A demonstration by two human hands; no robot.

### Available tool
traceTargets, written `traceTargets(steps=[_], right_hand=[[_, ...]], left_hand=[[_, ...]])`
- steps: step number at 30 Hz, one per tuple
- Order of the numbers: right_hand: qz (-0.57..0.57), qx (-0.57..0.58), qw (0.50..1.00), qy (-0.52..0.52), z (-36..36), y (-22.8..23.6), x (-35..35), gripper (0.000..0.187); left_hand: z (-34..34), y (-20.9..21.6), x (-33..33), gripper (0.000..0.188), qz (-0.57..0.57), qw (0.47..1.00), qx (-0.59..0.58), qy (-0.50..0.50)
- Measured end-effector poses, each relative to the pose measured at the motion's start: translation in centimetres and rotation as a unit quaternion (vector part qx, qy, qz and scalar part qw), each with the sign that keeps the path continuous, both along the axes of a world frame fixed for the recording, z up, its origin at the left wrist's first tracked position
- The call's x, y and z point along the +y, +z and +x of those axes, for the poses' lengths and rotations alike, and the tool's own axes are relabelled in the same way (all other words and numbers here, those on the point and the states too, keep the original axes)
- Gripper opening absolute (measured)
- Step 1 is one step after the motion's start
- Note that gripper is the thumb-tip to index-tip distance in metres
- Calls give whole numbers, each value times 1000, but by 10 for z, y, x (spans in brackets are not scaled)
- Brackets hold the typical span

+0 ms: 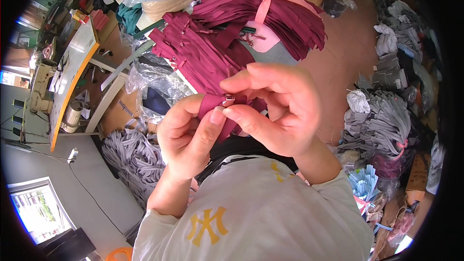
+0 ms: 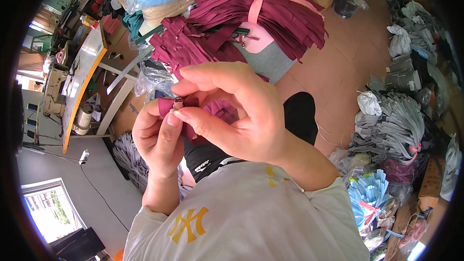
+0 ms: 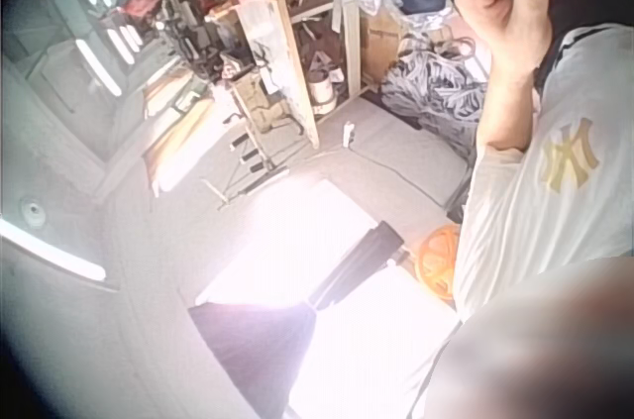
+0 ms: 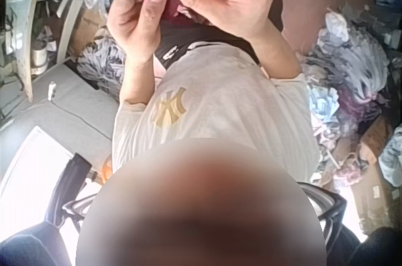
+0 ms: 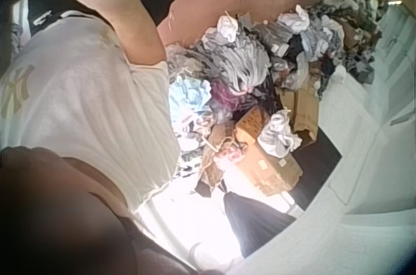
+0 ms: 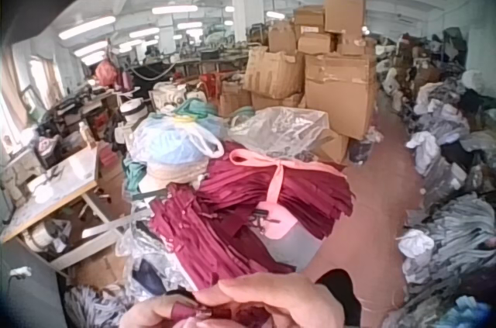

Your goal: Installing metal sliders onto zipper tapes.

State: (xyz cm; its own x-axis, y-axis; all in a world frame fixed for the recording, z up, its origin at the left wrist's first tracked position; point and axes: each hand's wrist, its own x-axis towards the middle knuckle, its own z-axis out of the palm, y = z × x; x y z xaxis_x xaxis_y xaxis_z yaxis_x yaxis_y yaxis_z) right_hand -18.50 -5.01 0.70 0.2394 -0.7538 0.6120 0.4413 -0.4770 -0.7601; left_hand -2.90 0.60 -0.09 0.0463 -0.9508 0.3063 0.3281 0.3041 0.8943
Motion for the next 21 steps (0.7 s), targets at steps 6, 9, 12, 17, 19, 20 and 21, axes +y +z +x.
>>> traceTargets(steps=[6, 9, 12, 17, 19, 20, 21], right_hand=[[33, 16, 999, -8, 1, 0, 0, 38], [12, -38, 999, -18, 8, -11, -3, 33], [69, -80, 994, -15, 12, -14, 1, 27], [110, -96, 989, 32, 6, -20, -1, 23], [116, -97, 987, 47, 6, -20, -2, 21], [105, -104, 988, 45, 6, -19, -3, 21], [94, -110, 989, 42, 7, -20, -3, 21]], left_hand=[[-2, 0, 0, 17, -11, 998, -53, 42], [-8, 1, 0, 15, -22, 994, -76, 81], [-12, -1, -3, 12, -41, 980, -144, 128], [-12, -3, -1, 17, -16, 975, -172, 139], [-13, -2, -1, 18, -10, 977, -161, 139], [-14, 0, 0, 18, -5, 979, -150, 138], [-14, 0, 0, 18, -4, 979, -149, 139]])
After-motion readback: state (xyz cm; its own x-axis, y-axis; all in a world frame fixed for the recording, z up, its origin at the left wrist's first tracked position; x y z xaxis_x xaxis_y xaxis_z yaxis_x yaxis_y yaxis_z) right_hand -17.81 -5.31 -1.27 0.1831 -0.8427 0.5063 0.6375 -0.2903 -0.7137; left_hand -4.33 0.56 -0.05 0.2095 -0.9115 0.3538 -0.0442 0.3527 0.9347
